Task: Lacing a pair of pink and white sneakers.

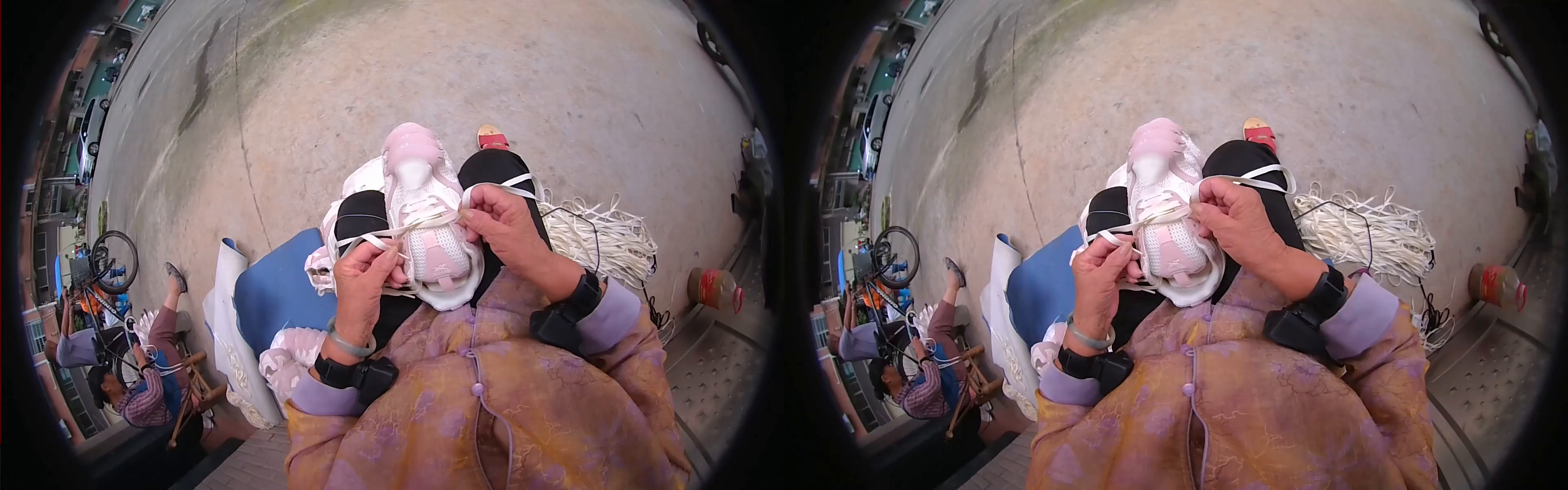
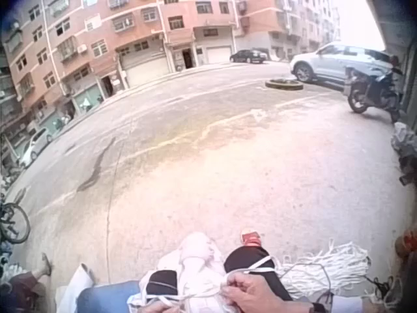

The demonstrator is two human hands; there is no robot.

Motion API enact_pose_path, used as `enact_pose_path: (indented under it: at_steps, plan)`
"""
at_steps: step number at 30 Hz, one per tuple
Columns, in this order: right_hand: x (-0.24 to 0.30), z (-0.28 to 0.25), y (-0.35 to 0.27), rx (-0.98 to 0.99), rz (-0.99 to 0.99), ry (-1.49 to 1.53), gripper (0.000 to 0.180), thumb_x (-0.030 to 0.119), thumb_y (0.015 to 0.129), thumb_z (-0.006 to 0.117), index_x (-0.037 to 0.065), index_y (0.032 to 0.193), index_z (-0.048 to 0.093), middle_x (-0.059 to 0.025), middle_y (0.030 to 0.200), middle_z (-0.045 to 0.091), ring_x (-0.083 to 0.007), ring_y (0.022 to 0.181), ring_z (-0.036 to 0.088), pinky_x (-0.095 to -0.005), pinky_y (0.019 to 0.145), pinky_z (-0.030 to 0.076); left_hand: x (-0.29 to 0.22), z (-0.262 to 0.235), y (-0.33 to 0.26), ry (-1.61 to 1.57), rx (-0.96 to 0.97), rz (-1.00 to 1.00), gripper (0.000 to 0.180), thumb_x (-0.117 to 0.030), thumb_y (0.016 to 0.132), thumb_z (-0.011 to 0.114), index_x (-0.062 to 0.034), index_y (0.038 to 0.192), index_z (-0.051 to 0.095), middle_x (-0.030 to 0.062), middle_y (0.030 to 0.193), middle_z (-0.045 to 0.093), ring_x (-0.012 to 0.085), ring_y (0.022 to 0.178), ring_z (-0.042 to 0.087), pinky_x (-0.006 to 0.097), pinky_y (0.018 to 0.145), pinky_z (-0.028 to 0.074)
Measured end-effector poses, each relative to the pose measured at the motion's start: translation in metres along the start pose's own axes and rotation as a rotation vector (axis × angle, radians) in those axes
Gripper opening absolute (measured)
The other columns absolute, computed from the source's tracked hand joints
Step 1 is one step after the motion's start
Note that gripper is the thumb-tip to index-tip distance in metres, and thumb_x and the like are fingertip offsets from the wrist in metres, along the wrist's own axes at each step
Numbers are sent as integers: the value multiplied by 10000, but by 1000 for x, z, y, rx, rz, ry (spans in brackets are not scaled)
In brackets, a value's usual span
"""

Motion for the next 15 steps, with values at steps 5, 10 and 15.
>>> enact_pose_path:
  at_steps: [5, 10, 15]
  plan:
    - [0, 1, 0, -94, -116, -131, 33, 27, 860, 565, 7, 876, 544, 14, 708, 527, -39, 591, 499, -206, 530, 426, 0, 4, -5, 51, -11, 8, 134, -134, 905, 589, -15, 963, 608, 34, 749, 636, 66, 574, 578, 183, 491, 454]
    - [2, 3, 0, -103, -345, -420, 78, 7, 808, 582, 14, 878, 548, -53, 738, 524, -157, 619, 535, -270, 561, 431, 2, 5, -4, 25, -42, 57, 111, -145, 917, 572, -36, 937, 575, 23, 747, 621, 58, 550, 544, 182, 482, 426]
    - [7, 11, -1, -122, -643, -711, 104, 36, 771, 604, 35, 859, 549, -124, 784, 524, -311, 703, 553, -341, 607, 439, 3, 7, -1, 103, -97, 149, 102, -146, 931, 549, -45, 936, 561, 0, 749, 596, 46, 559, 503, 171, 510, 401]
Point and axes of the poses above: each hand's wrist, its own y-axis towards the middle knuckle, its own z-axis out of the palm, x = y × z, the point moved 1 cm from there along y, towards the middle knuckle
